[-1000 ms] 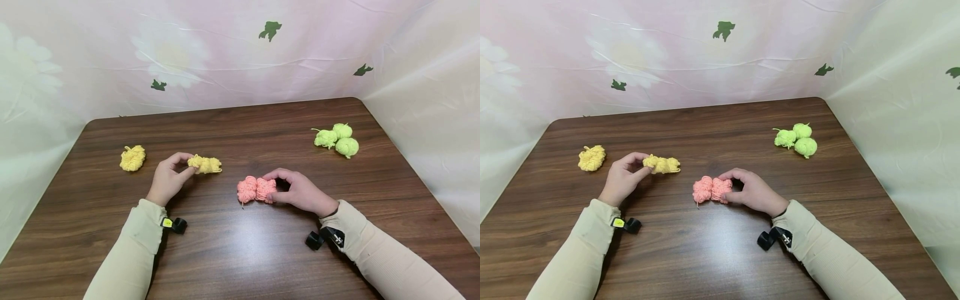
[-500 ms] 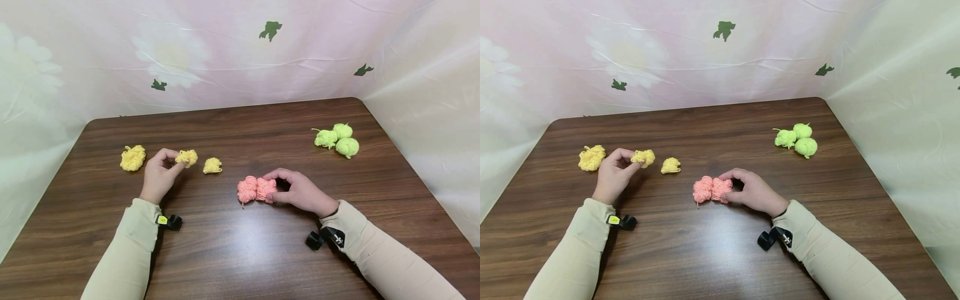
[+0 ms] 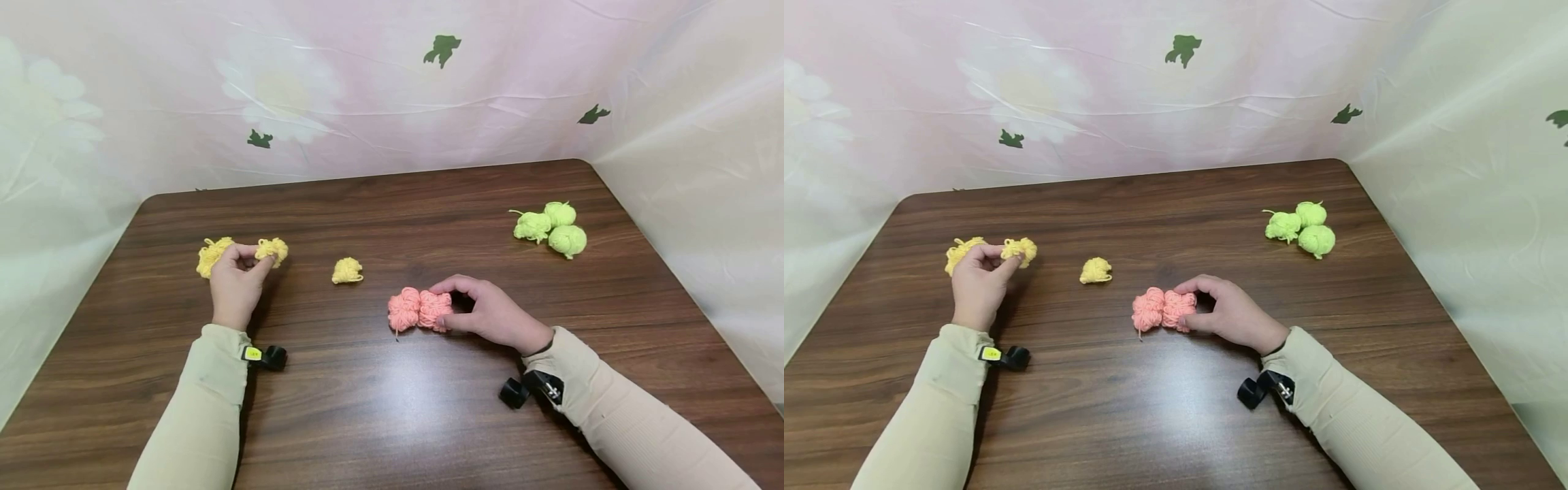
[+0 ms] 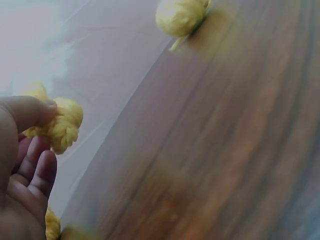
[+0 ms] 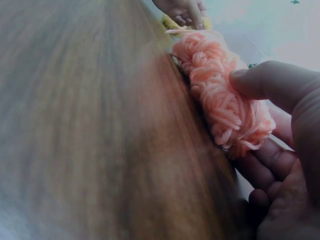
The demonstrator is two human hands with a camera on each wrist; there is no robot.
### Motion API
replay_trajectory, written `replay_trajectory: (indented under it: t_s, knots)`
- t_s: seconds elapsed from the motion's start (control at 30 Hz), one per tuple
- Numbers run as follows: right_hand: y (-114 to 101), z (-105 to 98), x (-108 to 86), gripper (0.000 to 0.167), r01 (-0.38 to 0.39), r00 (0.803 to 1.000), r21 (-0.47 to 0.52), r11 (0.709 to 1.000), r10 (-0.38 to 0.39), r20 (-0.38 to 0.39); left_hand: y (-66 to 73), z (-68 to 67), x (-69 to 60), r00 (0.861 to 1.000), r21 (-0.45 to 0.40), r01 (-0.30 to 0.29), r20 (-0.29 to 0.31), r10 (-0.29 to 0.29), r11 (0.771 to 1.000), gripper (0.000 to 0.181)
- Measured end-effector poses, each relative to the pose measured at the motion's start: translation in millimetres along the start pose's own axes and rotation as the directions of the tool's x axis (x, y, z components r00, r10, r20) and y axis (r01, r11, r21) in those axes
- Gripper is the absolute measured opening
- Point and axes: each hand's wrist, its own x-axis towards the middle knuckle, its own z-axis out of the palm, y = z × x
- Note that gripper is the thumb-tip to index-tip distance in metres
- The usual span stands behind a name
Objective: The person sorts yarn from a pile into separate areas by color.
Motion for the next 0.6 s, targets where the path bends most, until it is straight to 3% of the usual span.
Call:
replay_trajectory:
  t_s: [0.2, 0.6]
  knots:
    - [1.1, -0.1, 0.1, 0.040, 0.005, 1.000, 0.000, 1.000, -0.005, -0.001, -1.9, -6.8, 4.4, 0.994, 0.025, 0.087, -0.065, -0.085, 0.996, 0.023]
    - [-0.2, -0.3, -0.1, 0.040, 0.000, 1.000, 0.003, 1.000, 0.000, -0.001, -12.5, -20.4, 11.2, 0.978, 0.107, 0.176, -0.137, -0.160, 0.979, 0.028]
